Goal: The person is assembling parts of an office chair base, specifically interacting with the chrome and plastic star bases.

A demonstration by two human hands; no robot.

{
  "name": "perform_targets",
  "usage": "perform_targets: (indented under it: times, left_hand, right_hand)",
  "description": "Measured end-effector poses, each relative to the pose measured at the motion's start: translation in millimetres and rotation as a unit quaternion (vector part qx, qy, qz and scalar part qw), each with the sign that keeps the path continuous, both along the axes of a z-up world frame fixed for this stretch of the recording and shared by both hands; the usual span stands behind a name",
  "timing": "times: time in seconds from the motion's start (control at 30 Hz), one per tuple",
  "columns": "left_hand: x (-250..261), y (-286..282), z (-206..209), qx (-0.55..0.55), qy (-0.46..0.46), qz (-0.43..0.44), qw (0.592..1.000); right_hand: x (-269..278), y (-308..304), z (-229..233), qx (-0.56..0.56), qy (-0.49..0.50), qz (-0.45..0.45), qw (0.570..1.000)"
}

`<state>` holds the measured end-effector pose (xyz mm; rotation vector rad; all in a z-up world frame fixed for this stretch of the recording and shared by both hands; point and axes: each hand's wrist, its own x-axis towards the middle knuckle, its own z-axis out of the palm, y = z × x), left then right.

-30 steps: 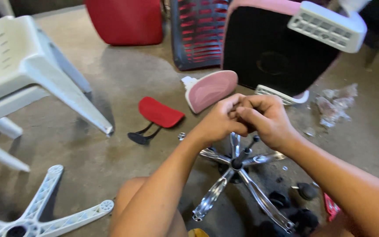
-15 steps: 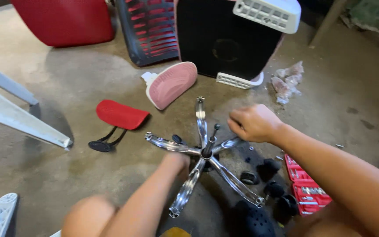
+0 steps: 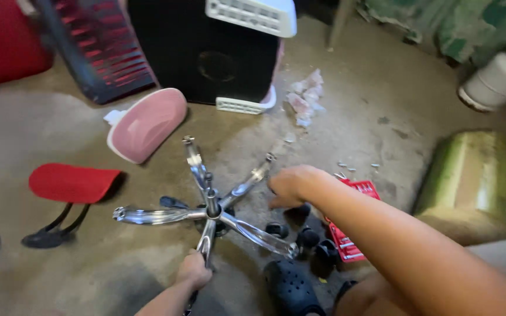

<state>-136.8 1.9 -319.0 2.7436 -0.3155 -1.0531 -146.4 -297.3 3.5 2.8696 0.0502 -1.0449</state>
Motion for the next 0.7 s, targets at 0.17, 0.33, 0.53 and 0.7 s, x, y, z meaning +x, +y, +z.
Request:
perform_targets:
  times: [0.17,0.33,0.53,0.7]
  left_hand:
    - [0,1,-18,-0.028,-0.042,0.015,0.999]
    - [-4,13,-16,-0.015,-0.039,0.034,0.999]
    - [5,26,2,0.03,-0.069,0.033,0.997]
    - [4,22,59,-0.008,-0.094,-0.01,0.996]
  right_hand:
    - [-2,-10,4,0.008,-0.065,0.007,0.998]
    - [-13,-25,-2,0.008,-0.048,0.003,0.999]
    - [-20,-30,-23,0.04,-0.021,0.014,0.999]
    - [-15,-22,-28,0.043,-0.004,0.054,0.998]
